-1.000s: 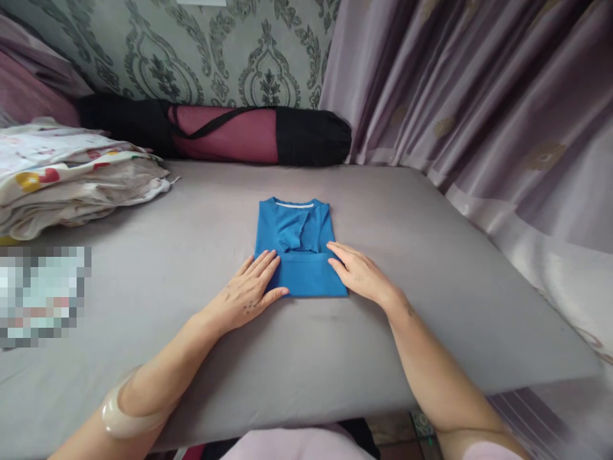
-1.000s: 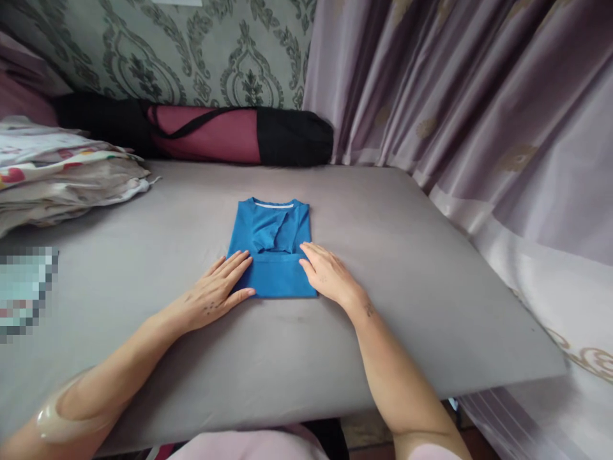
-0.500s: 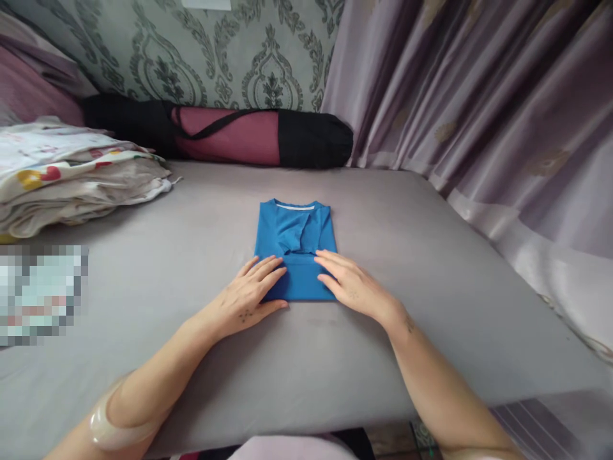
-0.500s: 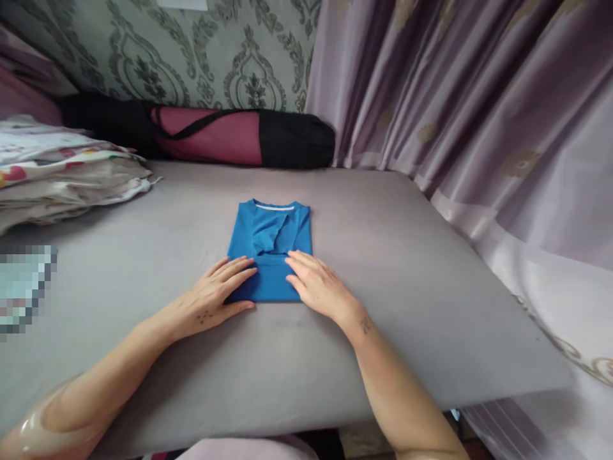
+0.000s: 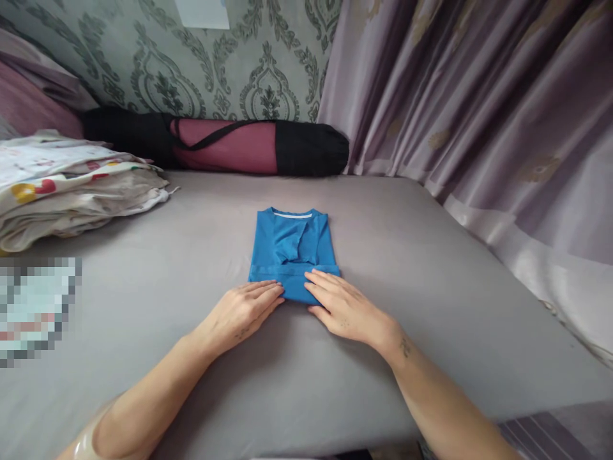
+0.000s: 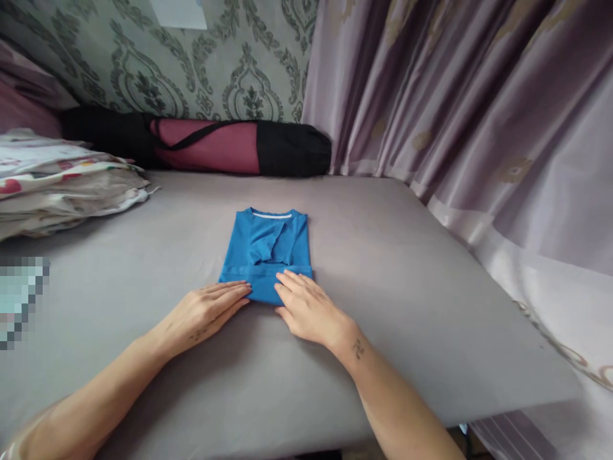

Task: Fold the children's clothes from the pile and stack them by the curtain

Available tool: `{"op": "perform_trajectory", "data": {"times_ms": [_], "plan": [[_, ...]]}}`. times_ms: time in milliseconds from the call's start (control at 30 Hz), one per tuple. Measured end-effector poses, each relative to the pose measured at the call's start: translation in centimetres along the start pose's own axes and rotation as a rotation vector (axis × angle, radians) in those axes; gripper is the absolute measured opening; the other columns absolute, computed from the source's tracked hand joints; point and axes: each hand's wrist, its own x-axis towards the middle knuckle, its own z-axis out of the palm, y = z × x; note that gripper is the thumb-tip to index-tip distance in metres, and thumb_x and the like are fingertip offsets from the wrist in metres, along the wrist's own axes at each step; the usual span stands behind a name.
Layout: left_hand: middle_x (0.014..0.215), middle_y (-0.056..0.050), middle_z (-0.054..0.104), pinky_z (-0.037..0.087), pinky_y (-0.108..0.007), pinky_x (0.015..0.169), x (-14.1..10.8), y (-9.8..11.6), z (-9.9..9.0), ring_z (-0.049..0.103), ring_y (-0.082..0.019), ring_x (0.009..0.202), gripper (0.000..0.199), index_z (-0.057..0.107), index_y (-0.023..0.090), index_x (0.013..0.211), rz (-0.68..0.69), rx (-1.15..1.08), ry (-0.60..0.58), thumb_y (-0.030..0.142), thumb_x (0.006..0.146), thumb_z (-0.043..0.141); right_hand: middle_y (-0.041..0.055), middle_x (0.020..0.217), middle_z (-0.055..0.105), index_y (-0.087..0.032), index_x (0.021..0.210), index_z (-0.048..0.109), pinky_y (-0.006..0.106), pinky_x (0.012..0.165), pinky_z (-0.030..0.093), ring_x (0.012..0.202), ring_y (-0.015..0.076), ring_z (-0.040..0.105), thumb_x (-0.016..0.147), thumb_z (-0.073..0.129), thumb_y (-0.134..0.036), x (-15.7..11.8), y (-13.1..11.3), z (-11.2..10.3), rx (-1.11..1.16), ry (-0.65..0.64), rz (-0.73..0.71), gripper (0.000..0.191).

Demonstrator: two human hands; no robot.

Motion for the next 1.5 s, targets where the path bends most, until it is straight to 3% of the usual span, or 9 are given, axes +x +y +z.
{"op": "perform_trajectory", "data": {"times_ms": [133,367,467,567,700,900,1200,1367,1500], "plan": [[0.103,-0.009,0.075,0.06,-0.031,0.084,0.0,0.1,-0.2,0.073,-0.02,0.093,0.025,0.064,0.012,0.11,0.038,0.028,0.023,0.024,0.1,0.045,0.0164,0.138,0.057,-0.008,0.128,0.062,0.04,0.114,0.039,0.134,0.0246,0.048,0.093,0.042,-0.005,0.1,-0.1,-0.1,-0.06,0.03,-0.058,0.04],[0.104,-0.01,0.074,0.059,-0.032,0.082,-0.4,-0.1,-0.5,0.071,-0.02,0.094,0.024,0.064,0.013,0.112,0.117,-0.005,-0.12,0.02,0.099,0.044,0.0117,0.138,0.058,-0.012,0.128,0.062,0.037,0.112,0.041,0.135,0.0229,0.047,0.093,0.039,-0.002,-0.2,-0.2,-0.1,-0.052,-0.052,-0.072,0.043],[0.121,-0.011,0.069,0.055,-0.036,0.095,-0.7,-0.4,-0.1,0.065,-0.022,0.112,0.031,0.059,0.015,0.124,0.041,-0.003,-0.157,0.016,0.097,0.044,0.0122,0.148,0.048,-0.012,0.135,0.057,0.038,0.115,0.038,0.14,0.0228,0.039,0.092,0.037,-0.002,-0.4,-0.1,-0.3,-0.051,-0.039,-0.037,0.048],[0.144,-0.013,0.052,0.042,-0.043,0.112,-1.0,-0.9,0.5,0.047,-0.026,0.135,0.054,0.046,0.015,0.141,-0.073,-0.001,-0.19,0.009,0.087,0.046,0.016,0.157,0.032,-0.009,0.146,0.043,0.042,0.118,0.033,0.146,0.0247,0.025,0.086,0.036,0.001,-0.6,0.2,-0.2,-0.072,-0.019,0.08,0.061],[0.153,-0.013,0.04,0.035,-0.043,0.117,-1.5,-1.5,1.0,0.035,-0.024,0.143,0.066,0.035,0.015,0.149,-0.152,-0.026,-0.249,0.005,0.084,0.042,0.018,0.158,0.027,-0.007,0.15,0.034,0.044,0.118,0.032,0.147,0.0259,0.021,0.081,0.033,0.005,-0.5,0.5,0.0,-0.065,-0.071,0.205,0.07],[0.151,-0.014,0.043,0.035,-0.04,0.117,-1.9,-1.6,0.3,0.037,-0.021,0.142,0.066,0.037,0.014,0.148,-0.144,0.025,-0.276,0.0,0.082,0.036,0.0199,0.158,0.025,-0.003,0.151,0.03,0.044,0.118,0.033,0.147,0.0263,0.022,0.078,0.026,0.008,-0.8,0.2,-0.8,-0.085,-0.131,0.227,0.075],[0.151,-0.015,0.043,0.033,-0.049,0.117,-2.1,-2.3,0.2,0.037,-0.028,0.142,0.074,0.038,0.014,0.148,-0.118,-0.023,-0.287,0.003,0.074,0.043,0.0149,0.159,0.025,-0.009,0.152,0.031,0.046,0.121,0.027,0.148,0.0227,0.019,0.073,0.031,0.008,-0.9,1.3,-0.6,-0.047,-0.105,0.184,0.08],[0.148,-0.01,0.049,0.037,-0.041,0.116,-2.2,-3.3,0.0,0.045,-0.022,0.137,0.073,0.047,0.019,0.143,-0.168,-0.129,-0.253,0.001,0.071,0.043,0.0136,0.156,0.033,-0.007,0.149,0.036,0.041,0.12,0.029,0.145,0.0206,0.028,0.072,0.032,0.007,-0.7,2.7,-0.6,0.014,-0.11,0.151,0.079],[0.143,-0.008,0.054,0.043,-0.038,0.11,-1.8,-3.9,-0.4,0.053,-0.022,0.13,0.058,0.058,0.02,0.132,-0.263,-0.271,-0.239,0.007,0.078,0.043,0.011,0.153,0.039,-0.01,0.146,0.043,0.037,0.12,0.029,0.143,0.0185,0.034,0.074,0.036,0.004,-0.6,4.0,-0.9,0.109,-0.075,0.109,0.074]]}}
